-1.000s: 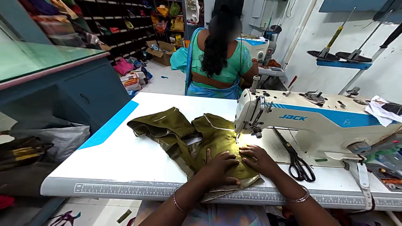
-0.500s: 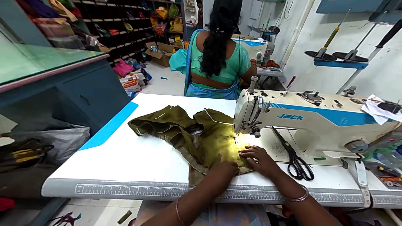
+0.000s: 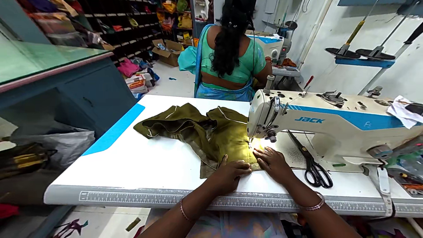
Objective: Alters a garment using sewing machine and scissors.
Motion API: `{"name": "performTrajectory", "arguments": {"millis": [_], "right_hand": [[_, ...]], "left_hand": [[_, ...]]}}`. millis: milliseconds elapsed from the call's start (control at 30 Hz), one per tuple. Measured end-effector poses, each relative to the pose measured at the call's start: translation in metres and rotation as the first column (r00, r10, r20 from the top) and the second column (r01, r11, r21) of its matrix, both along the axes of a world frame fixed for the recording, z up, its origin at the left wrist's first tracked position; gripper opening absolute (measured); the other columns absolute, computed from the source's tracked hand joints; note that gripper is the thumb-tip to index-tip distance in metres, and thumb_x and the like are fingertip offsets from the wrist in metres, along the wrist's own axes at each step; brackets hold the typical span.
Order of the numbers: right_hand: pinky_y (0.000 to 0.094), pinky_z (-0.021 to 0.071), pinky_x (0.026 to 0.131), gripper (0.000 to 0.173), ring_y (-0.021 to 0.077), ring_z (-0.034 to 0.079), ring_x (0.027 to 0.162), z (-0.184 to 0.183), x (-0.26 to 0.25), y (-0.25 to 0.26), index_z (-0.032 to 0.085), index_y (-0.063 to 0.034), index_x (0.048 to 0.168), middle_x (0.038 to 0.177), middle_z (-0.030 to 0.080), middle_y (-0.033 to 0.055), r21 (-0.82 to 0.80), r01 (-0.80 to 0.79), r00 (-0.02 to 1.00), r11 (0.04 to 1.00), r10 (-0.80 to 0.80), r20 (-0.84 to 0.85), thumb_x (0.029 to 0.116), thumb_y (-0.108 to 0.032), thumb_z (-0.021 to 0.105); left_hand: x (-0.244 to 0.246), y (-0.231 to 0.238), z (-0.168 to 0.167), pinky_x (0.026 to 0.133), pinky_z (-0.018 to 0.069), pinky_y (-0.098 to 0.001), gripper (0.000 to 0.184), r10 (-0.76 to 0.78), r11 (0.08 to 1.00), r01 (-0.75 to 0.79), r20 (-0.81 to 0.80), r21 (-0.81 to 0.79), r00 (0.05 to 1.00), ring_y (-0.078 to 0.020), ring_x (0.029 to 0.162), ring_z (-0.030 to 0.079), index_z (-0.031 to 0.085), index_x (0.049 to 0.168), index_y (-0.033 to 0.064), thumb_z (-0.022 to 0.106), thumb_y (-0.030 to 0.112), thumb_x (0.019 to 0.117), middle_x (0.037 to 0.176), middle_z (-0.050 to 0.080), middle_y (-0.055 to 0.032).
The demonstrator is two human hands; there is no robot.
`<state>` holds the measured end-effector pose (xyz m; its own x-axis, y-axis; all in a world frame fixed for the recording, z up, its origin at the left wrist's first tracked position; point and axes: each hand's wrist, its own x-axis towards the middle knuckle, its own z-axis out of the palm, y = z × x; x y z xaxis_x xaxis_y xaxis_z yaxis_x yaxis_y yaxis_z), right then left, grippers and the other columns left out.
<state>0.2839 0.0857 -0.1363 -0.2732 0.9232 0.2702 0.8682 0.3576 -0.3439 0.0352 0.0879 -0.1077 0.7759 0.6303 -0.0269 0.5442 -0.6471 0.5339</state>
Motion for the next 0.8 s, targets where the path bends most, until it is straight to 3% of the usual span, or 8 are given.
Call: {"name": "performTrajectory", "arguments": {"millis": [100, 200, 333, 500, 567, 633, 733, 800], "right_hand": [[0.0602, 0.0462, 0.098, 0.020, 0.0365, 0.063, 0.120, -0.002, -0.005, 0.001, 0.078, -0.0059, 0.111, 0.121, 0.073, 0.0117, 0.175, 0.036, 0.992, 0.984, -0.013, -0.129, 0.0986, -0.010, 0.063], [0.0474, 0.0564, 0.084, 0.012, 0.0306, 0.068, 0.093, 0.005, -0.022, -0.002, 0.078, -0.0027, 0.101, 0.100, 0.072, 0.0146, 0.166, 0.064, 0.963, 0.984, -0.017, -0.269, 0.0936, -0.007, 0.069], [0.0520, 0.0527, 0.093, 0.013, 0.0369, 0.067, 0.100, 0.017, -0.046, -0.008, 0.077, 0.0009, 0.098, 0.099, 0.071, 0.0192, 0.002, 0.188, 0.962, 0.982, -0.183, -0.201, 0.0965, -0.008, 0.069], [0.0533, 0.0518, 0.094, 0.015, 0.0411, 0.066, 0.102, 0.019, -0.057, -0.007, 0.072, 0.0071, 0.097, 0.102, 0.069, 0.0231, 0.012, 0.260, 0.965, 0.965, -0.260, -0.038, 0.0964, -0.007, 0.067], [0.0540, 0.0508, 0.097, 0.021, 0.0433, 0.065, 0.108, 0.023, -0.055, -0.008, 0.069, 0.0104, 0.105, 0.110, 0.067, 0.0276, -0.048, 0.328, 0.944, 0.944, -0.329, -0.015, 0.1001, -0.008, 0.062], [0.0582, 0.0528, 0.093, 0.027, 0.0464, 0.065, 0.110, 0.031, -0.043, -0.010, 0.062, 0.0119, 0.121, 0.122, 0.062, 0.0317, -0.121, 0.462, 0.883, 0.878, -0.468, -0.023, 0.1034, -0.007, 0.054], [0.0664, 0.0467, 0.089, 0.030, 0.0511, 0.061, 0.110, 0.025, -0.023, -0.010, 0.057, 0.0083, 0.126, 0.124, 0.059, 0.0325, 0.065, 0.543, 0.840, 0.837, -0.540, -0.051, 0.0961, 0.005, 0.054], [0.0666, 0.0459, 0.090, 0.023, 0.0478, 0.063, 0.109, 0.015, -0.019, -0.011, 0.067, 0.0063, 0.114, 0.122, 0.063, 0.0281, 0.186, 0.365, 0.931, 0.912, -0.357, -0.078, 0.0913, 0.006, 0.060]], "left_hand": [[0.001, 0.005, -0.001, 0.123, 0.0067, -0.0665, 0.041, 0.018, 1.000, -0.018, 0.031, 0.021, 0.999, -0.0186, 0.149, 0.040, 0.068, 0.137, 0.0168, 0.050, 0.005, 0.1022, 0.151, 0.056, 0.0001], [0.003, 0.009, -0.002, 0.124, 0.0077, -0.0659, 0.039, 0.029, 0.999, -0.030, 0.058, 0.028, 0.998, -0.0185, 0.148, 0.042, 0.070, 0.134, 0.0161, 0.051, 0.005, 0.1021, 0.150, 0.058, 0.0001], [0.002, 0.012, -0.005, 0.124, 0.0090, -0.0659, 0.038, 0.027, 0.998, -0.031, 0.084, 0.047, 0.996, -0.0195, 0.145, 0.045, 0.073, 0.130, 0.0166, 0.052, 0.004, 0.1003, 0.145, 0.060, -0.0021], [-0.001, 0.011, -0.003, 0.126, 0.0157, -0.0578, 0.034, 0.094, 0.995, -0.098, 0.157, 0.017, 0.983, -0.0201, 0.134, 0.057, 0.066, 0.132, 0.0065, 0.051, 0.007, 0.1020, 0.133, 0.067, -0.0074], [0.000, 0.011, -0.003, 0.126, 0.0152, -0.0582, 0.037, 0.094, 0.994, -0.099, 0.132, 0.034, 0.987, -0.0206, 0.136, 0.055, 0.064, 0.138, 0.0089, 0.052, 0.011, 0.1031, 0.137, 0.065, -0.0067], [0.001, 0.011, -0.007, 0.125, 0.0137, -0.0625, 0.038, 0.057, 0.994, -0.066, 0.097, 0.088, 0.994, -0.0212, 0.141, 0.050, 0.065, 0.140, 0.0153, 0.053, 0.019, 0.1039, 0.142, 0.062, -0.0039], [0.002, 0.013, -0.010, 0.124, 0.0127, -0.0654, 0.034, 0.025, 0.995, -0.034, 0.091, 0.093, 0.996, -0.0211, 0.141, 0.048, 0.071, 0.133, 0.0187, 0.055, 0.023, 0.1030, 0.141, 0.061, -0.0023], [0.000, 0.014, -0.010, 0.124, 0.0161, -0.0637, 0.026, 0.035, 0.997, -0.047, 0.177, 0.066, 0.984, -0.0221, 0.136, 0.054, 0.076, 0.120, 0.0116, 0.059, 0.019, 0.1018, 0.134, 0.065, -0.0053]]}}
